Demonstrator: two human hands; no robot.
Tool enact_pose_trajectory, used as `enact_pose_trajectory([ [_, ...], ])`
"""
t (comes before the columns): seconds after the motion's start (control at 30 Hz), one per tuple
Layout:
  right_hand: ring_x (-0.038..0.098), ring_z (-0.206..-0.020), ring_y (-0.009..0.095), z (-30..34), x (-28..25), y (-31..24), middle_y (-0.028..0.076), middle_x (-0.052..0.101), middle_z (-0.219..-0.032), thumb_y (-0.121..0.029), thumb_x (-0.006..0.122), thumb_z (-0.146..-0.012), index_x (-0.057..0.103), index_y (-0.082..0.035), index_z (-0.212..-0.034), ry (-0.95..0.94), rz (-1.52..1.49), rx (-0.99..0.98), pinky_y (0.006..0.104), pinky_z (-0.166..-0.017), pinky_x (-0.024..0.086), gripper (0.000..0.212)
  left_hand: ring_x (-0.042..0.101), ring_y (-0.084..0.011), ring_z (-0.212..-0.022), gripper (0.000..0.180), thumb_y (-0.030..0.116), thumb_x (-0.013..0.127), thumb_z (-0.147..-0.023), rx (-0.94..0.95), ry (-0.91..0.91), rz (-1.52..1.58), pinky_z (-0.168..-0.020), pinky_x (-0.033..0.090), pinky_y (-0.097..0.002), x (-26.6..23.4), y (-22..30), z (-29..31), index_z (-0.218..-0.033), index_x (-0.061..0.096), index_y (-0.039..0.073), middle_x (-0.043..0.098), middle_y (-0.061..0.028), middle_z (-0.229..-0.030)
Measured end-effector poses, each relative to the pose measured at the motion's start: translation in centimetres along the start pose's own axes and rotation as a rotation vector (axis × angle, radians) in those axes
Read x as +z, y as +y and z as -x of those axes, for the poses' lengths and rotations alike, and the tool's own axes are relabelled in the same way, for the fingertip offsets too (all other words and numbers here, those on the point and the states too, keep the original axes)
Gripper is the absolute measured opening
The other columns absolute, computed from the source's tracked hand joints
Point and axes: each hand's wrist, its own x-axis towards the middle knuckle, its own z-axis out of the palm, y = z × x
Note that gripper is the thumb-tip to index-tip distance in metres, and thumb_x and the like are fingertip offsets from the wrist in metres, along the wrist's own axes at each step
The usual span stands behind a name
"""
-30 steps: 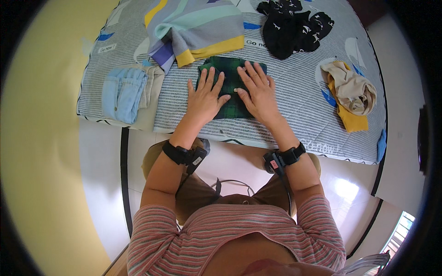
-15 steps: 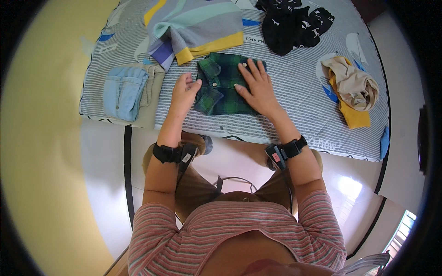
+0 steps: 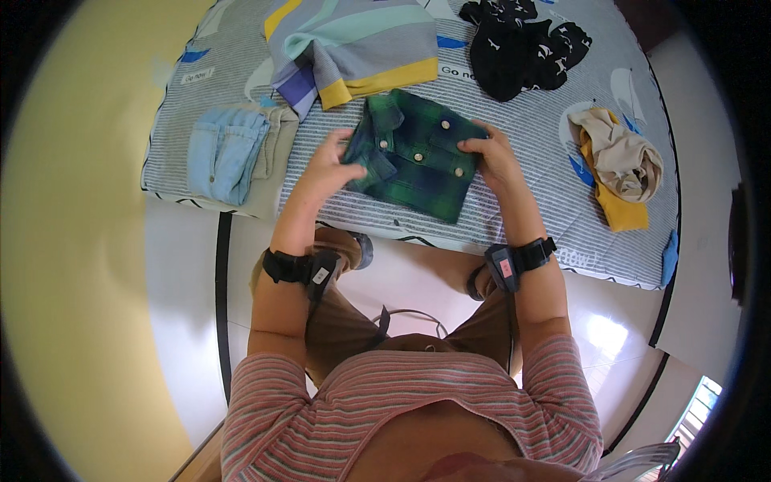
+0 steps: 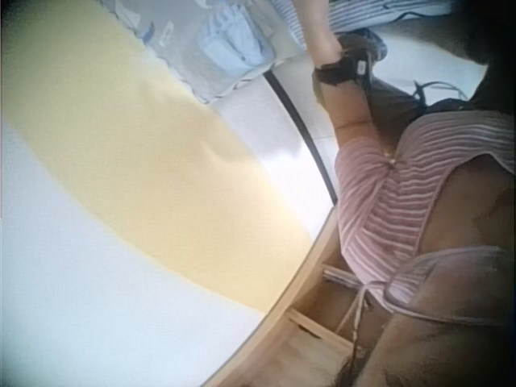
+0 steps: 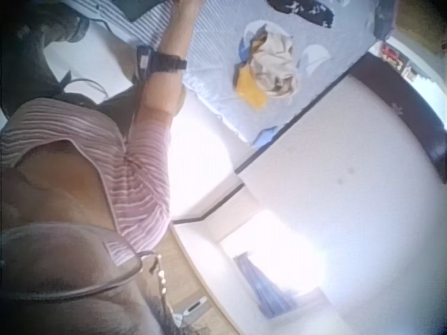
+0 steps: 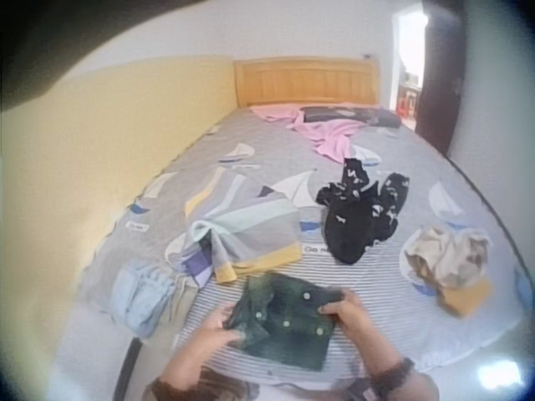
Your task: The person folds a pair of beige shorts and a green plaid shirt on a bed. They smooth the fabric, fold the sleeves and sides of the shirt, and stack the folded items with other clothes.
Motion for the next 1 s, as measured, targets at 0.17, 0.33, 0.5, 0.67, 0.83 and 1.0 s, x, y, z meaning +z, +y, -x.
enact_pose_trajectory([
  [0.17,0.059,-0.073,0.018,3.1,-0.2,-0.5,0.013,0.059,-0.081,-0.003,0.066,-0.066,0.053,0.008,-0.105,-0.203,0.227,0.312,0.0289,-0.062,0.05,0.042,0.05,-0.021,-0.103,0.062,0.001,0.07,-0.064,0.27,0.258,0.107,-0.085,0.043,-0.032,-0.9,-0.8,-1.3,-0.12,0.043,0.0,0.053,-0.0138,-0.109],
  [0.33,0.059,-0.065,0.015,4.4,0.0,-0.6,0.01,0.061,-0.075,-0.025,0.073,-0.072,0.057,0.006,-0.1,-0.285,0.573,0.09,0.0227,-0.056,0.046,0.045,0.052,-0.0229,-0.102,0.057,0.004,0.072,-0.067,0.243,0.3,-0.156,-0.082,0.046,-0.0329,-2.5,-3.9,-2.1,-0.118,0.047,-0.003,0.053,-0.0145,-0.11],
  [0.5,0.06,-0.073,0.018,2.5,1.0,0.0,0.014,0.062,-0.082,-0.031,0.071,-0.074,0.056,0.009,-0.106,-0.189,0.515,-0.069,0.0264,-0.064,0.048,0.053,0.057,-0.0187,-0.089,0.053,0.004,0.072,-0.068,0.012,0.03,0.023,-0.076,0.048,-0.0287,-3.0,-3.0,-1.0,-0.115,0.049,-0.002,0.058,-0.0104,-0.101],
  [0.67,0.061,-0.076,0.019,2.0,2.1,0.1,0.016,0.062,-0.086,-0.026,0.07,-0.074,0.055,0.009,-0.105,-0.211,0.5,-0.045,0.0276,-0.068,0.049,0.049,0.058,-0.0143,-0.08,0.046,0.001,0.07,-0.069,0.144,0.091,-0.06,-0.071,0.047,-0.0254,-1.9,-3.4,-1.6,-0.111,0.051,-0.001,0.06,-0.0079,-0.092],
  [0.83,0.062,-0.077,0.022,3.0,2.0,-0.2,0.017,0.064,-0.087,-0.028,0.07,-0.073,0.055,0.008,-0.104,-0.288,0.576,0.053,0.0297,-0.069,0.05,0.05,0.057,-0.0145,-0.081,0.043,0.004,0.07,-0.07,0.26,0.215,-0.042,-0.071,0.046,-0.0269,-0.5,-2.9,-2.0,-0.109,0.051,-0.002,0.059,-0.0087,-0.091],
  [1.0,0.063,-0.074,0.021,1.9,1.6,0.4,0.017,0.064,-0.083,-0.033,0.07,-0.074,0.053,0.008,-0.106,-0.065,0.754,-0.161,0.0302,-0.066,0.05,0.055,0.055,-0.0138,-0.08,0.036,0.013,0.066,-0.078,0.184,0.29,0.004,-0.072,0.045,-0.026,-1.0,-2.8,-1.4,-0.107,0.052,-0.003,0.058,-0.0081,-0.089],
])
